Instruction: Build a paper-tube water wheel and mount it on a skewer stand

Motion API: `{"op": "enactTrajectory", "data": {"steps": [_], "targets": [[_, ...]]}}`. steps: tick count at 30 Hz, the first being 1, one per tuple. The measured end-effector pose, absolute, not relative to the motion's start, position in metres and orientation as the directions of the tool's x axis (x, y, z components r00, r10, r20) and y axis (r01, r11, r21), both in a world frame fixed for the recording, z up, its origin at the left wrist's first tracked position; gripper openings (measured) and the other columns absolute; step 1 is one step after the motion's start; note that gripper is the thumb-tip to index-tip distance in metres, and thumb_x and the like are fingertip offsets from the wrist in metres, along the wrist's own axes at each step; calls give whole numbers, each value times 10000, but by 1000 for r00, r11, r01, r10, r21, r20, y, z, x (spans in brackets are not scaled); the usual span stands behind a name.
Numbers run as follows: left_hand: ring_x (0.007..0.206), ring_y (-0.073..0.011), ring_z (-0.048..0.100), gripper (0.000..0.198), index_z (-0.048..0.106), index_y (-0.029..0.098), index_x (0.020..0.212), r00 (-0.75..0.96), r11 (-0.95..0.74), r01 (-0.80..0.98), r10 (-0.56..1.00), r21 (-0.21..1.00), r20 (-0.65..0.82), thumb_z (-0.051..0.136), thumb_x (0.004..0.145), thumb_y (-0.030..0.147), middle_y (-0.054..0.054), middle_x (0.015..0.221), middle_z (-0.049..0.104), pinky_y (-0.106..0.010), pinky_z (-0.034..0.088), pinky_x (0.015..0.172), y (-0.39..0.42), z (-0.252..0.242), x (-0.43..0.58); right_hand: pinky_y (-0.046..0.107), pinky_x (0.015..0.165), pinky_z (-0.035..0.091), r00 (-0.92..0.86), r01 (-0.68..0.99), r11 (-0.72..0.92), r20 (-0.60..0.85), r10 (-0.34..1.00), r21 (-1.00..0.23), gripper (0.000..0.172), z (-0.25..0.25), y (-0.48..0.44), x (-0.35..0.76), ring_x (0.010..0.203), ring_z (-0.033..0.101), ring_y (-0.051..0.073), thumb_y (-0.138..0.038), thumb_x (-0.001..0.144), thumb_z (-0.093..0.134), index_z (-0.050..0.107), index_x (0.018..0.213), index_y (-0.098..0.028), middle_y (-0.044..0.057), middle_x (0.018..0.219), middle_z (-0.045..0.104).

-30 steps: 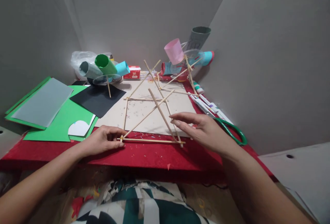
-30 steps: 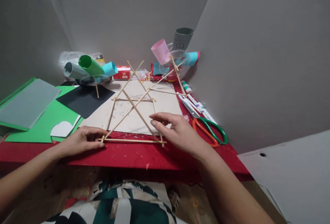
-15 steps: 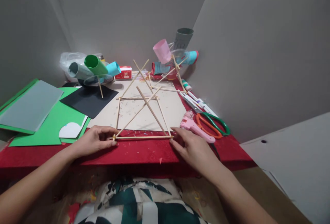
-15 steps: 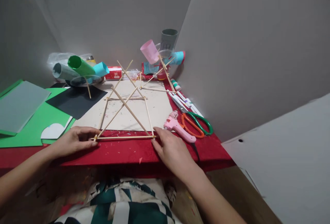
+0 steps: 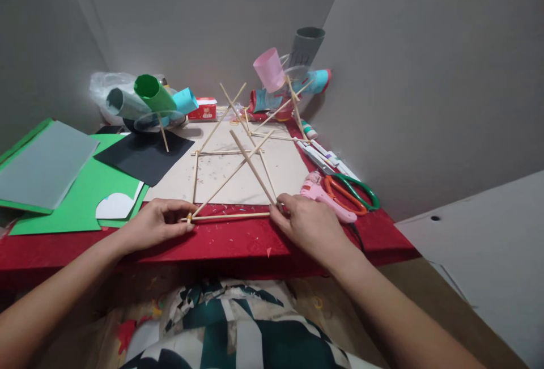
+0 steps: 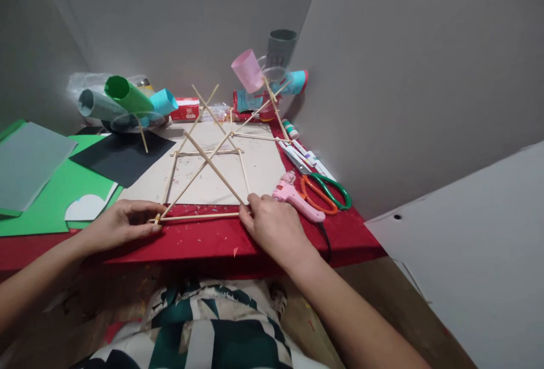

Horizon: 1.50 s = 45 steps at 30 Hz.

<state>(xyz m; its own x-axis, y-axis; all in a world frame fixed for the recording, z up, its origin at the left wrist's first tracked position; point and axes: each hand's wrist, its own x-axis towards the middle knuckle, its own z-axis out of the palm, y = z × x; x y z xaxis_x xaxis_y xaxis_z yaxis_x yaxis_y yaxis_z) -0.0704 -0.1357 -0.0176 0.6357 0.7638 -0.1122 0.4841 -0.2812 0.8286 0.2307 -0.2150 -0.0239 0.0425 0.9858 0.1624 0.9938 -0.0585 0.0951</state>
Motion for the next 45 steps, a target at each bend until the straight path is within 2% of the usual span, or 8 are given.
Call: {"op": "enactTrajectory", "data": {"steps": [5, 12, 19, 28, 32, 35, 41, 45], "targets": [[728, -148, 604, 344, 732, 155, 1054, 639, -269, 460, 762, 846, -105, 700, 791, 374, -48, 877, 729, -253, 493, 653, -136, -16, -68, 299, 525, 278, 15, 997, -21, 81, 997, 68, 282, -20, -211, 235, 659, 667, 233, -343, 953, 452, 673, 850, -201, 91, 728, 727], [661, -132, 591, 351, 709, 132, 1053, 681, -188, 371, 721, 909, -129, 701, 791, 366, -21, 768, 701, -242, 481, 618, -128, -7, -68, 264, 552, 346, -26, 986, 5, -124, 992, -167, 237, -6, -195, 247, 588, 596, 169, -363, 897, 493, 658, 788, -231, 30, 670, 693], [638, -129, 577, 337, 709, 125, 992, 707, -187, 335, 698, 923, -115, 725, 769, 376, -23, 734, 686, -245, 463, 599, -111, 0, -69, 255, 581, 379, -169, 933, 108, -152, 974, -343, 292, 5, -188, 255, 540, 547, 138, -351, 892, 462, 636, 697, -219, 5, 605, 655], [623, -130, 572, 299, 703, 134, 965, 714, -185, 379, 681, 907, -160, 698, 792, 379, -12, 698, 676, -244, 467, 603, -118, -2, -64, 251, 541, 350, -154, 919, 105, -101, 983, -379, 311, -11, -194, 259, 531, 482, 133, -380, 881, 466, 612, 661, -216, -3, 580, 600], [618, -130, 567, 331, 703, 143, 973, 692, -167, 367, 706, 915, -149, 705, 777, 410, -9, 697, 672, -237, 463, 586, -124, -9, -62, 258, 538, 336, -165, 932, 139, -51, 985, -334, 318, -13, -198, 261, 515, 448, 135, -374, 870, 453, 568, 617, -219, -14, 532, 527], [637, -134, 576, 353, 702, 138, 977, 664, -178, 391, 734, 903, -143, 711, 764, 419, -10, 714, 671, -242, 471, 605, -128, -12, -62, 263, 545, 334, -174, 947, 161, -21, 985, -279, 331, -13, -201, 260, 517, 453, 141, -366, 883, 442, 557, 608, -224, -5, 540, 545], [751, -169, 624, 412, 702, 149, 1076, 660, -195, 424, 735, 885, -154, 717, 771, 425, -56, 894, 723, -293, 514, 706, -132, -11, -64, 271, 533, 303, -157, 960, 159, 27, 987, -229, 324, -14, -202, 256, 505, 467, 146, -333, 898, 444, 593, 631, -227, 10, 560, 584], [692, -153, 597, 384, 709, 149, 1035, 648, -200, 449, 744, 871, -163, 715, 767, 424, -30, 796, 696, -283, 502, 673, -131, -10, -63, 276, 536, 301, -155, 961, 162, 50, 987, -225, 322, -13, -202, 256, 493, 462, 148, -314, 891, 453, 613, 627, -225, 15, 542, 580]]}}
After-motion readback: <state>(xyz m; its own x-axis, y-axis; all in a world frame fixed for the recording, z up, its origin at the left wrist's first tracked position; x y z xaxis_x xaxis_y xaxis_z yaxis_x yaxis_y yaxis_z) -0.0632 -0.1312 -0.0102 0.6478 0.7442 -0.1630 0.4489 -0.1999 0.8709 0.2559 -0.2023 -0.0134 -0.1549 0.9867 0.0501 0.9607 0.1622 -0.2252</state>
